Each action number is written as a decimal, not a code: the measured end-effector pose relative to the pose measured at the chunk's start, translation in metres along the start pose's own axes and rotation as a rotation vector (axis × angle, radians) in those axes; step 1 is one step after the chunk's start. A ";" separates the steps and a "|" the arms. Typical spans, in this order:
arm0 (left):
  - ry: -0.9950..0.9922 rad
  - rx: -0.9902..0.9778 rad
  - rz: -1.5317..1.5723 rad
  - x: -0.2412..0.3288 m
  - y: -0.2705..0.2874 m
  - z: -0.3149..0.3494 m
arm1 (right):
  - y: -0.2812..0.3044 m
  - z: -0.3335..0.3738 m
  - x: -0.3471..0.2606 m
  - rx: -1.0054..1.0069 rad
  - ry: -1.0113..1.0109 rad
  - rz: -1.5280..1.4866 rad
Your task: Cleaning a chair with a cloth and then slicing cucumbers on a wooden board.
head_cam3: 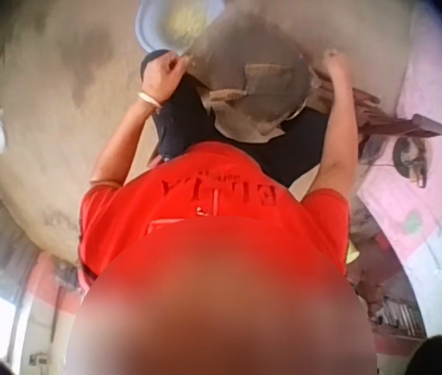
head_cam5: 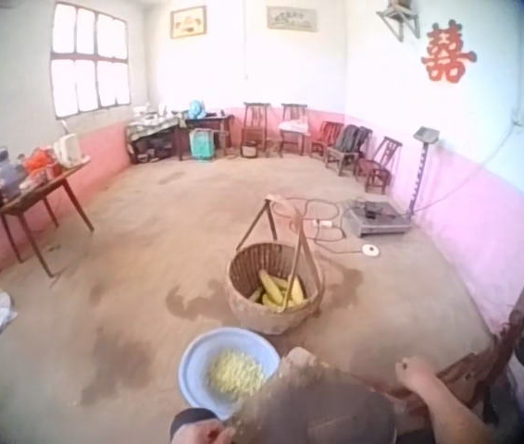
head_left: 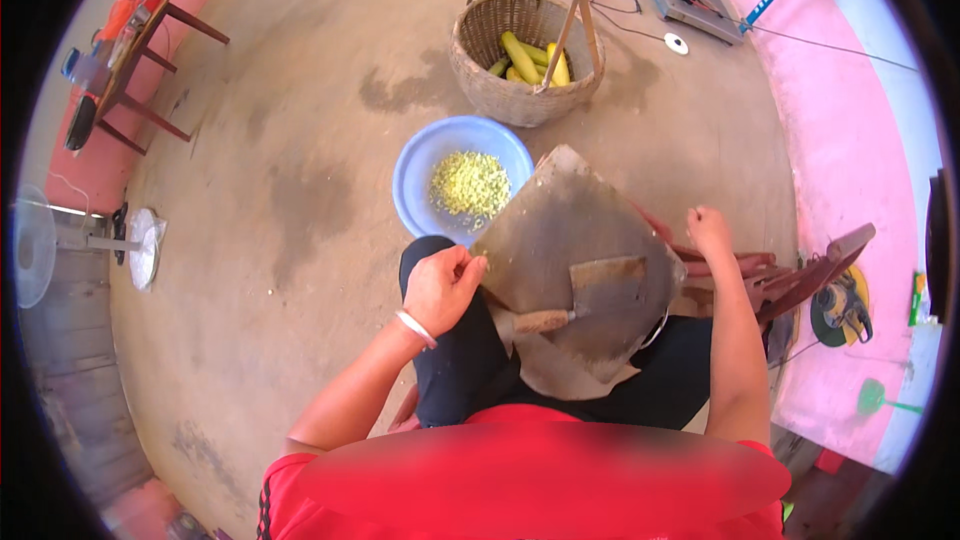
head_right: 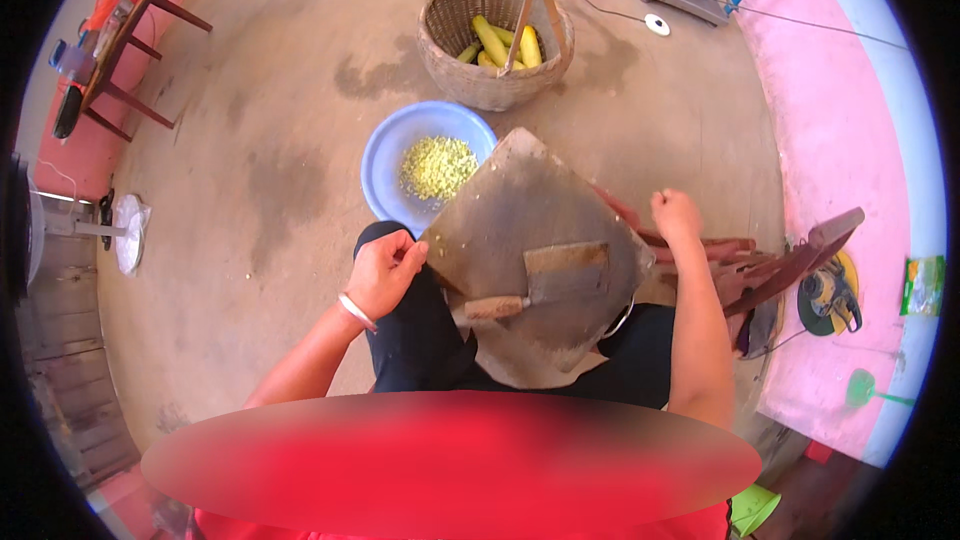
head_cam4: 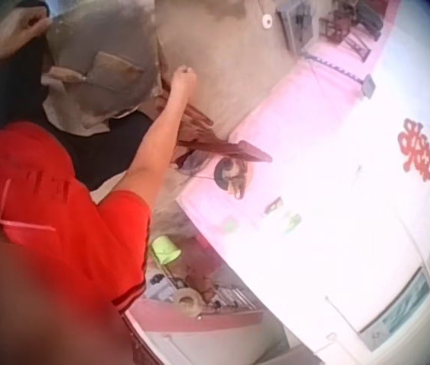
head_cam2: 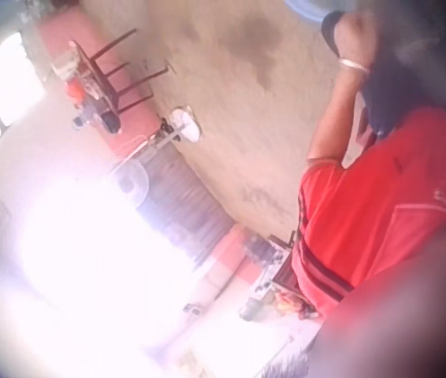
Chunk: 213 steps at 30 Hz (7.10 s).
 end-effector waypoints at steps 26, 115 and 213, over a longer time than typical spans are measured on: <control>0.298 -0.172 0.024 -0.018 -0.077 -0.195 | 0.037 -0.274 -0.224 -0.001 0.321 -1.515; 0.176 0.216 0.722 -0.037 -0.067 -0.024 | -0.139 0.214 -0.110 -0.690 0.253 -0.847; -0.429 0.078 -0.376 -0.004 -0.107 0.015 | -0.031 0.267 -0.100 0.008 0.177 -0.279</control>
Point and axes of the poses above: each hand's wrist, its own z-axis away from the middle knuckle, its own y-axis out of the back of the hand, x = y × z, the point moved 6 cm from there along -z, towards the middle knuckle, and after that the axes turned 11 degrees about -x, right-handed, at the moved point
